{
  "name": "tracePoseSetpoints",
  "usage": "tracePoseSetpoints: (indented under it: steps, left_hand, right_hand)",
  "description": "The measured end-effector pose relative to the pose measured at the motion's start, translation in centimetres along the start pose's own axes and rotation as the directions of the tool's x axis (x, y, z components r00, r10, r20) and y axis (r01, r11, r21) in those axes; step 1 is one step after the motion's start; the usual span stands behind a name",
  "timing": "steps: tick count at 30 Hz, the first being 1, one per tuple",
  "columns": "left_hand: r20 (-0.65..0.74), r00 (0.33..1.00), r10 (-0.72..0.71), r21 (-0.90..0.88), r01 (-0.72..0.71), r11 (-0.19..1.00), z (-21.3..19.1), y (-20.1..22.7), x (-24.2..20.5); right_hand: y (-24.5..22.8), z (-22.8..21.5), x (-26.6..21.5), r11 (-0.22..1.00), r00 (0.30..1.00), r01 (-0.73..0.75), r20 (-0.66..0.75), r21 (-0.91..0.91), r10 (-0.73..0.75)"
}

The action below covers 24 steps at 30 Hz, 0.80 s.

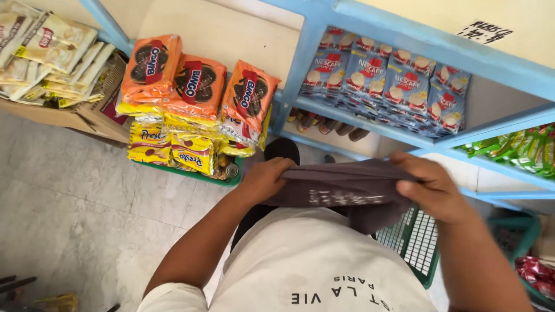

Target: Stocking grocery store shelves with snack packs and biscuit packages.

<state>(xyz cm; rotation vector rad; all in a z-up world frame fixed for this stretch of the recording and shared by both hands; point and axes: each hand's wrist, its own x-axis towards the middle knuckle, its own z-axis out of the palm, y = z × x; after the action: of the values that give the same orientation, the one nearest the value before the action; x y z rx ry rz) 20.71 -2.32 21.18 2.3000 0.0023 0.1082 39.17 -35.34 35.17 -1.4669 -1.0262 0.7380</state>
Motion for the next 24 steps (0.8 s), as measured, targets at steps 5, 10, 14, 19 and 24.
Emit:
tracePoseSetpoints:
  steps: [5,10,14,19,24]
  left_hand:
    - [0.000,0.999,0.033,-0.033,-0.033,0.999,0.1,-5.1,2.0]
    - [-0.116,0.991,-0.063,0.067,0.071,0.995,-6.8,-3.9,5.0]
    - [-0.208,0.975,0.077,0.082,-0.061,0.995,-9.5,-1.2,7.8]
    - [-0.166,0.982,0.093,0.103,-0.077,0.992,-8.6,-0.4,8.1]
    - [0.041,0.999,-0.031,0.199,0.023,0.980,-0.8,-7.3,3.0]
  right_hand:
    - [-4.1,-6.4,-0.2,0.833,0.971,-0.080,-0.231,-0.548,-0.058]
    - [0.8,-11.9,-3.0,0.019,0.953,-0.296,-0.297,-0.955,-0.062]
    - [7.7,-16.8,-9.9,0.189,0.889,-0.398,-0.428,-0.898,-0.160]
    - [7.3,-11.5,-15.0,0.102,0.803,-0.561,-0.570,-0.822,-0.175]
    - [16.5,-5.2,-22.9,0.305,0.787,-0.599,-0.614,-0.740,0.057]
